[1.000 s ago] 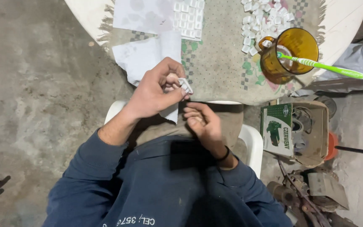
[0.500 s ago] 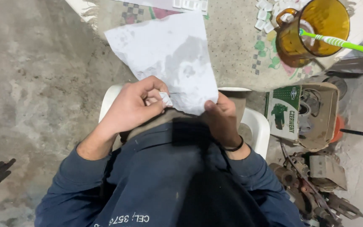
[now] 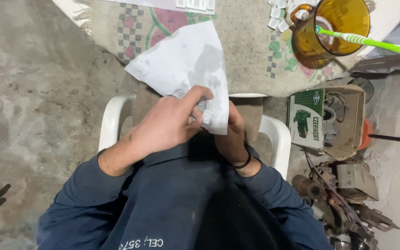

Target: Cleaning individual keyboard keycaps using a toothbrush and a cloth.

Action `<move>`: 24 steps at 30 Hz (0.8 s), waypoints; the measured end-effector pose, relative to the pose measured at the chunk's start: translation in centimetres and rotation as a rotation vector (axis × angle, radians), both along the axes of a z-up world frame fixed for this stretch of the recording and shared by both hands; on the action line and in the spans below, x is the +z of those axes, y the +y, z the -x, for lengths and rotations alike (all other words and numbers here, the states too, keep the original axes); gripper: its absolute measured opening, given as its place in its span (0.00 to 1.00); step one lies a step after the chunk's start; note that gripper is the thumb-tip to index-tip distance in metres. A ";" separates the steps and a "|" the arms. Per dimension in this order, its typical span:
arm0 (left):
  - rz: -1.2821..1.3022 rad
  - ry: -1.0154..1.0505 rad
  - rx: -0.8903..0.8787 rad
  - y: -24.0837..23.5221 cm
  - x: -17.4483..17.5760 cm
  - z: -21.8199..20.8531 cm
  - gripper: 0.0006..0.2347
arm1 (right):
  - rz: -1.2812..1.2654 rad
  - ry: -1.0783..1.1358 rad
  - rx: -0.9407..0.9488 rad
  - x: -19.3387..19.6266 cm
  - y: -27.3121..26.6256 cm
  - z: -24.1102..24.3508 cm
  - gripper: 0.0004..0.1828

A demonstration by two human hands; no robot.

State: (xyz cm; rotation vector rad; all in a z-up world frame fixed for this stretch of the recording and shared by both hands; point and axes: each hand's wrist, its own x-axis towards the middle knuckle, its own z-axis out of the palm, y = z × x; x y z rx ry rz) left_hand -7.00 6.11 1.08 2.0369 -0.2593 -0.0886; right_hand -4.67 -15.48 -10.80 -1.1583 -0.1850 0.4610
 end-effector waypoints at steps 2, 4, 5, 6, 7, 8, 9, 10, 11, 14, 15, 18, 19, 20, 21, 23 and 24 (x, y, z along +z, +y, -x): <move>-0.030 -0.024 0.004 -0.3 0.0 -0.2 0.21 | 0.049 -0.062 -0.002 0.9 0.2 0.1 0.16; -0.062 -0.051 0.005 -0.7 0.4 -0.4 0.22 | 0.097 -0.126 -0.006 0.9 0.1 0.2 0.18; -0.147 -0.071 0.038 -1.0 0.6 -0.4 0.24 | 0.147 -0.214 0.013 0.4 -0.3 0.3 0.16; -0.231 -0.092 0.071 -1.3 0.9 -0.6 0.25 | 0.198 -0.303 0.032 0.0 -0.6 0.4 0.14; -0.230 -0.093 0.065 -1.5 0.7 -0.4 0.25 | 0.199 -0.302 0.026 0.6 -0.4 0.3 0.14; -0.300 -0.160 0.111 -1.7 0.4 -0.3 0.25 | 0.204 -0.328 0.023 1.2 -0.2 0.1 0.14; -0.369 -0.226 0.156 -2.0 0.1 -0.2 0.26 | 0.209 -0.351 0.019 1.8 -0.1 0.1 0.13; -0.368 -0.224 0.150 -1.9 0.0 0.2 0.26 | 0.211 -0.348 0.013 1.8 -0.5 -0.1 0.13; -0.351 -0.271 0.168 -1.8 -0.1 0.5 0.23 | 0.281 -0.392 -0.002 1.7 -0.9 -0.5 0.13; -0.189 -0.227 0.141 -1.0 -0.5 2.3 0.18 | 0.187 -0.262 -0.005 2.2 -1.7 -1.3 0.12; -0.048 -0.140 0.098 -0.6 -0.7 3.0 0.16 | 0.020 -0.092 0.008 2.4 -1.8 -1.7 0.11; 0.237 0.238 -0.149 -0.2 -3.9 3.5 0.13 | -0.213 0.159 -0.052 6.1 -1.0 -2.2 0.17; 0.236 0.242 -0.152 -1.0 -6.4 3.6 0.13 | -0.215 0.163 -0.055 5.1 -1.5 -1.8 0.17; 0.233 0.221 -0.156 -1.7 -8.8 3.7 0.14 | -0.283 0.187 -0.039 4.2 -2.0 -1.3 0.17; 0.230 0.195 -0.160 -2.4 -11.3 3.7 0.15 | -0.352 0.206 -0.019 3.3 -2.4 -1.1 0.17; 0.266 0.049 -0.060 -3.3 -11.2 2.9 0.17 | -0.361 0.161 0.024 2.7 -2.9 -0.6 0.13; 0.303 -0.096 0.041 -3.7 -11.1 2.4 0.19 | -0.368 0.118 0.068 2.4 -3.2 -0.5 0.10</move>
